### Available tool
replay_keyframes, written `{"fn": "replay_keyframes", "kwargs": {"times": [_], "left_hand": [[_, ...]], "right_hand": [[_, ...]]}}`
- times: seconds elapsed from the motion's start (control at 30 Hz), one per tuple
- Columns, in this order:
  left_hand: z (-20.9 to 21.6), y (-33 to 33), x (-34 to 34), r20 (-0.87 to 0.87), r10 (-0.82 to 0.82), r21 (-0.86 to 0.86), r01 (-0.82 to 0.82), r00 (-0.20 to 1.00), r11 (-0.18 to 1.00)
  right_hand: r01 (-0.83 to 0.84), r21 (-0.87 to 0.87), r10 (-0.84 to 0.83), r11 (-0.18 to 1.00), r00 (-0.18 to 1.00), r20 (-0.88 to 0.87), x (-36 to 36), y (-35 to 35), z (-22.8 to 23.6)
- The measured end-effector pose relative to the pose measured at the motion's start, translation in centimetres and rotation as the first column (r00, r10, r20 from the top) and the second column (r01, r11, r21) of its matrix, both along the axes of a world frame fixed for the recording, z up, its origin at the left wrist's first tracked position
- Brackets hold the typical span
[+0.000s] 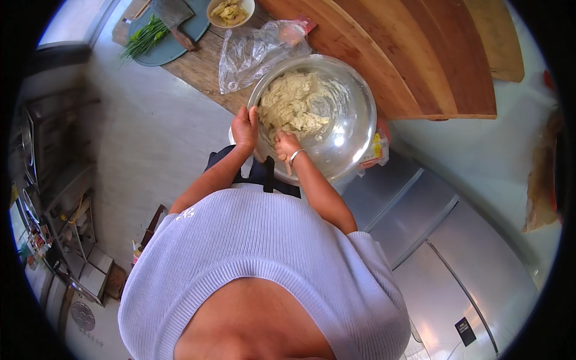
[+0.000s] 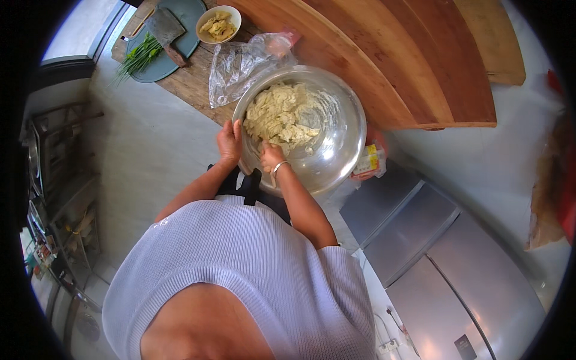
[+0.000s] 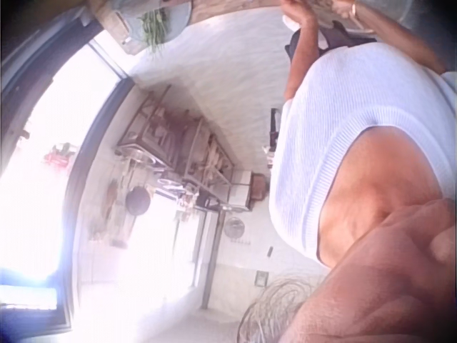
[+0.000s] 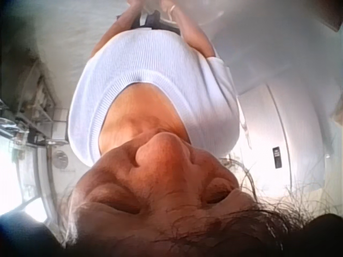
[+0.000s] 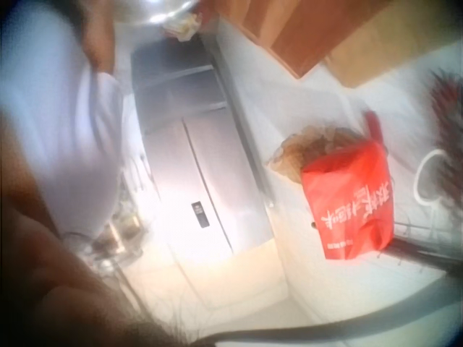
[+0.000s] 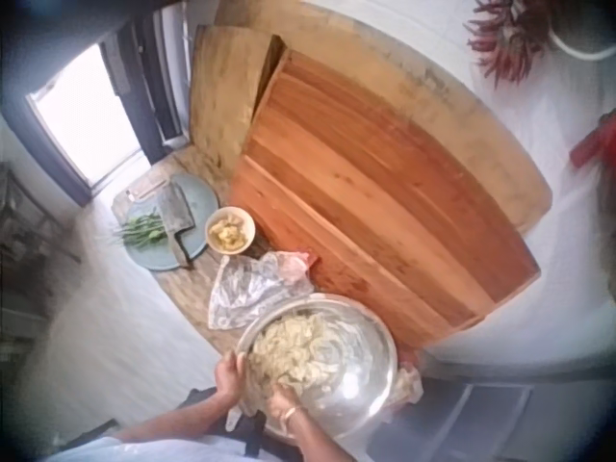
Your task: The person mixes a white dough-like substance in a large metal bowl using chopsticks and their hands. They knead the mixture to combine the ingredients and then briefly retrieve a white plastic spatula from a nearby shelf.
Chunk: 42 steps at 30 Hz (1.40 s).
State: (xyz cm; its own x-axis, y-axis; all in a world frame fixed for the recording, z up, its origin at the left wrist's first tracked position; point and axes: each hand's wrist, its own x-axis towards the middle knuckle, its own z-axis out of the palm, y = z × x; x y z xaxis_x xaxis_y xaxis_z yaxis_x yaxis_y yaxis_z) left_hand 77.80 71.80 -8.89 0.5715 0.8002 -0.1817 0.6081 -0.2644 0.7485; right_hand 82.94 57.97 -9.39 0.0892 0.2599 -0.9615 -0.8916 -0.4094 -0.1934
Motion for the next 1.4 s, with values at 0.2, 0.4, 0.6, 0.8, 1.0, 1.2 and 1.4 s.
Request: {"fn": "replay_keyframes", "kwargs": {"times": [0.2, 0.4, 0.6, 0.8, 1.0, 1.2, 1.4], "left_hand": [[-0.4, 0.4, 0.0, -0.019, -0.046, -0.02, 0.045, 0.999, 0.999], [-0.2, 1.4, -0.3, -0.097, -0.106, -0.168, 0.089, 0.99, 0.982], [6.1, 1.7, -2.0, 0.096, -0.349, 0.084, 0.342, 0.932, 0.936], [8.6, -2.9, -1.2, -0.116, -0.364, -0.978, -0.043, 0.924, 0.202], [6.1, -4.3, -1.5, 0.044, -0.37, -0.997, 0.064, 0.928, 0.04], [5.7, -3.4, -2.1, -0.063, -0.323, -0.994, -0.03, 0.944, 0.107], [6.7, -2.5, -3.2, -0.062, -0.311, -0.965, 0.022, 0.948, 0.26]], "right_hand": [[0.279, 0.06, -0.281, 0.958, 0.959, 0.033, 1.1, -3.3, 2.0], [0.524, 0.208, -0.491, 0.826, 0.85, -0.193, 1.1, -5.9, 3.0], [0.62, 0.25, -0.612, 0.744, 0.782, -0.117, 0.0, -3.6, 3.0], [0.163, 0.017, -0.145, 0.987, 0.82, 0.553, -1.2, -1.1, -2.5], [0.245, 0.059, -0.229, 0.968, 0.759, 0.609, -1.0, -1.9, -1.8], [0.287, 0.076, -0.291, 0.955, 0.855, 0.429, -1.3, -6.2, -0.7], [-0.017, -0.422, 0.41, 0.906, 0.273, 0.87, -4.3, -7.0, 1.9]]}}
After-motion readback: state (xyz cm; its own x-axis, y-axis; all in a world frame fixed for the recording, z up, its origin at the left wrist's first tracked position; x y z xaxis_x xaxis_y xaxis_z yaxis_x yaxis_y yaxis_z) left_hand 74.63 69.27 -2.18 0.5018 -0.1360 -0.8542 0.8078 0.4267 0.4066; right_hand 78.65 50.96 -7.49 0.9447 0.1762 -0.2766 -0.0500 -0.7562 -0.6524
